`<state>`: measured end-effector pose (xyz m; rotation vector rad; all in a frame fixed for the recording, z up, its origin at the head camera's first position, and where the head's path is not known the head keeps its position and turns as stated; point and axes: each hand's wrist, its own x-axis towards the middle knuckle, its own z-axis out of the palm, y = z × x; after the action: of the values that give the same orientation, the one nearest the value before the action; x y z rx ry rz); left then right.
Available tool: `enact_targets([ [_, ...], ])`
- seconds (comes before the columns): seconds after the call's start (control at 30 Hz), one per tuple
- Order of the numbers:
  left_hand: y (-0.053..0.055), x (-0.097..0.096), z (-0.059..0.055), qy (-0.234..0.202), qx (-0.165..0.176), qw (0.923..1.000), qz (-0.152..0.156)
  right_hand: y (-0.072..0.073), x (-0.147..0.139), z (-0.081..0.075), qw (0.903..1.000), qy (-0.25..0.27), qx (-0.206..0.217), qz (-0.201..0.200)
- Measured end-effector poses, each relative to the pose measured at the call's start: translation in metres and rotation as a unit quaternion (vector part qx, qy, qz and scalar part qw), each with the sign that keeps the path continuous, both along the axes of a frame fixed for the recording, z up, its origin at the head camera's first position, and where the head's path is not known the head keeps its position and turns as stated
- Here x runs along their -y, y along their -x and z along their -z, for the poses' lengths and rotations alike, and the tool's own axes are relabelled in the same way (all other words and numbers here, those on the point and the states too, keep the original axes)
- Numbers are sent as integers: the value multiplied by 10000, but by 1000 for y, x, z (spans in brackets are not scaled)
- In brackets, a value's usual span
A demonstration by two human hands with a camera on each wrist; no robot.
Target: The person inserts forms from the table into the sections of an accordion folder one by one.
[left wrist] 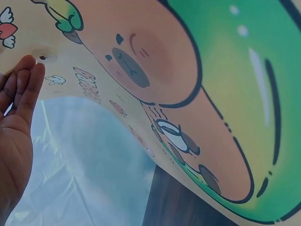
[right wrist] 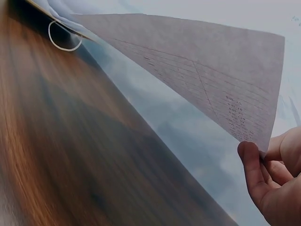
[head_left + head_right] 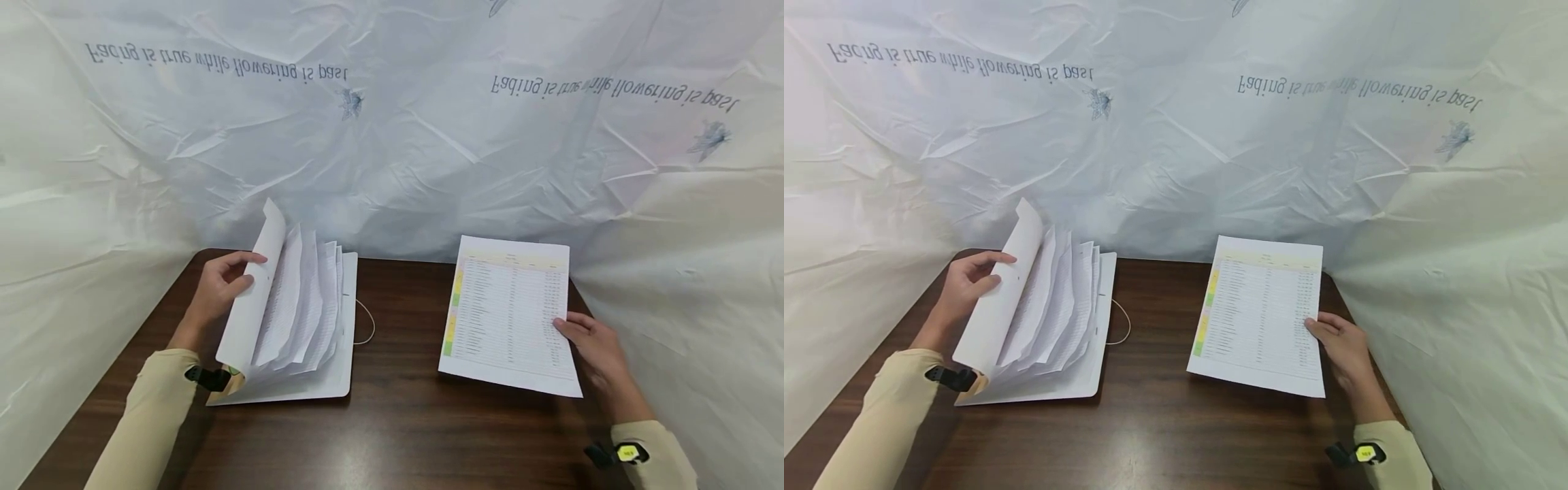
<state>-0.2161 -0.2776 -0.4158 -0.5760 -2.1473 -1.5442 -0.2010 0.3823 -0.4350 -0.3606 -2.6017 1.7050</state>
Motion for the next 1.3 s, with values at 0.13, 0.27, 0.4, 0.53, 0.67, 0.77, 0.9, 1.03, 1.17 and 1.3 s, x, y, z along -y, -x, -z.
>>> enact_targets([
  [0.13, -9, -3, 0, 27, 8, 10000, -6, 2, 7, -1, 9999, 67, -99, -38],
  [0.27, -17, -6, 1, 36, -25, 10000, -59, 4, 16, -3, 9988, 405, -201, -205],
  [0.4, -17, -6, 1, 91, -137, 9999, -14, 7, 27, -3, 9975, 573, -208, -348],
  [0.53, -14, -6, 2, 106, -216, 9997, 50, 10, 39, -3, 9968, 595, -233, -471],
  [0.67, -11, -6, 4, 184, -310, 9993, 25, 15, 52, -3, 9950, 733, -261, -623],
  [0.77, -9, -7, 5, 256, -378, 9990, -28, 18, 61, -3, 9940, 758, -250, -741],
  [0.9, 4, -2, 5, 258, -401, 9988, 63, 24, 77, -1, 9938, 751, -249, -779],
  [1.03, 22, 5, 5, 231, -399, 9987, 216, 32, 94, 3, 9937, 766, -241, -776],
  [1.17, 41, 12, 5, 207, -374, 9985, 355, 41, 111, 7, 9938, 813, -203, -735],
  [1.3, 58, 19, 6, 132, -259, 9983, 510, 50, 128, 10, 9937, 847, -174, -706],
])
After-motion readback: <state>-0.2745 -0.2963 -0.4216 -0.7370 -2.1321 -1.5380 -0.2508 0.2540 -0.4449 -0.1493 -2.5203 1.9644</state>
